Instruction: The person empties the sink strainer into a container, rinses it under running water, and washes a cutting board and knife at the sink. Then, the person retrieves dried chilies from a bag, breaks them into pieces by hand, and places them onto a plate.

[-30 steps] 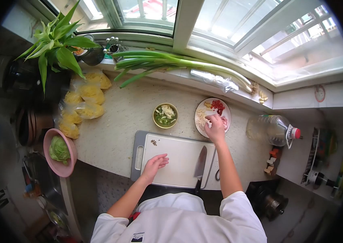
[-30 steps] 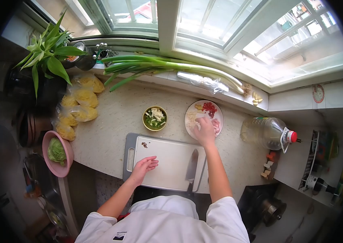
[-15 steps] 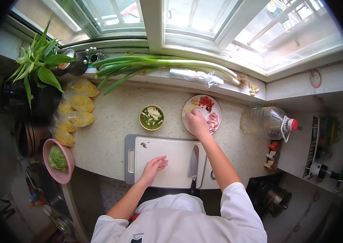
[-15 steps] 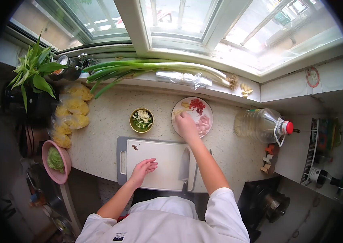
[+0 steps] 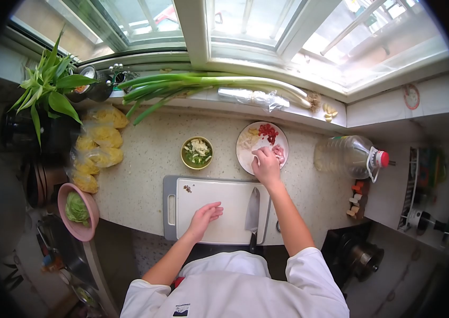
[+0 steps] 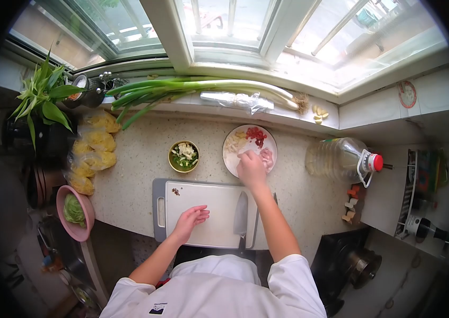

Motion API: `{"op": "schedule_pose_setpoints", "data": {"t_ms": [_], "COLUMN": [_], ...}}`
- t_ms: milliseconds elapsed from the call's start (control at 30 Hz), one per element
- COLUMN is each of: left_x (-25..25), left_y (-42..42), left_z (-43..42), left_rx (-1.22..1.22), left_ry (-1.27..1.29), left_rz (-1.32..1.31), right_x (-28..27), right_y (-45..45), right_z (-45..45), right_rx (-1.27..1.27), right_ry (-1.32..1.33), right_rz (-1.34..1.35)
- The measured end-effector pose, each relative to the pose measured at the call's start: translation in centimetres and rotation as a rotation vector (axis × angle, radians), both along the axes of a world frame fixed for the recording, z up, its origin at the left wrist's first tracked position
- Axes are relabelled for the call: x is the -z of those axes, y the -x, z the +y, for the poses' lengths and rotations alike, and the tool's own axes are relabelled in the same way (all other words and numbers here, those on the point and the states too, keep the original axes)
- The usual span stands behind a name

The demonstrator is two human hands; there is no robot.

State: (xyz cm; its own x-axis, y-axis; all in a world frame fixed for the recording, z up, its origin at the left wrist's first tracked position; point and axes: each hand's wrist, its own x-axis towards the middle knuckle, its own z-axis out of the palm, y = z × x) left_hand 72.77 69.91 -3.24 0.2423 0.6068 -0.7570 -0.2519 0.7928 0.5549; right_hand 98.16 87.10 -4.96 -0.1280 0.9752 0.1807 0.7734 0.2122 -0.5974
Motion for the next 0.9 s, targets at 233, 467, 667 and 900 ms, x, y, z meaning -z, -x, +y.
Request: {"op": "schedule_pose_setpoints", "data": {"t_ms": [233, 467, 667, 900], "left_x": [0.3, 0.4, 0.1, 0.2], "left_y": [0.4, 0.9, 1.1, 1.6], "left_z": [0.1, -0.5, -0.9, -1.1], "left_rx": [-0.002, -0.035, -0.058, -0.066], "left_ry": [-0.002, 0.018, 0.023, 0.025], "left_rz": [-0.011, 0.006, 0.009, 0.010], "right_x": [1.2, 3.6, 3.6, 2.4], "right_y": [-1.1, 0.4, 1.9, 0.5], "right_z": [-2.5, -0.3, 2.2, 0.3], "right_rx": [-0.092, -0.163, -0.084, -0.308], "right_ry": [0.008, 0.115, 0.054, 0.077], "right_rz": [-0.151, -0.173, -0.096, -0.165]}}
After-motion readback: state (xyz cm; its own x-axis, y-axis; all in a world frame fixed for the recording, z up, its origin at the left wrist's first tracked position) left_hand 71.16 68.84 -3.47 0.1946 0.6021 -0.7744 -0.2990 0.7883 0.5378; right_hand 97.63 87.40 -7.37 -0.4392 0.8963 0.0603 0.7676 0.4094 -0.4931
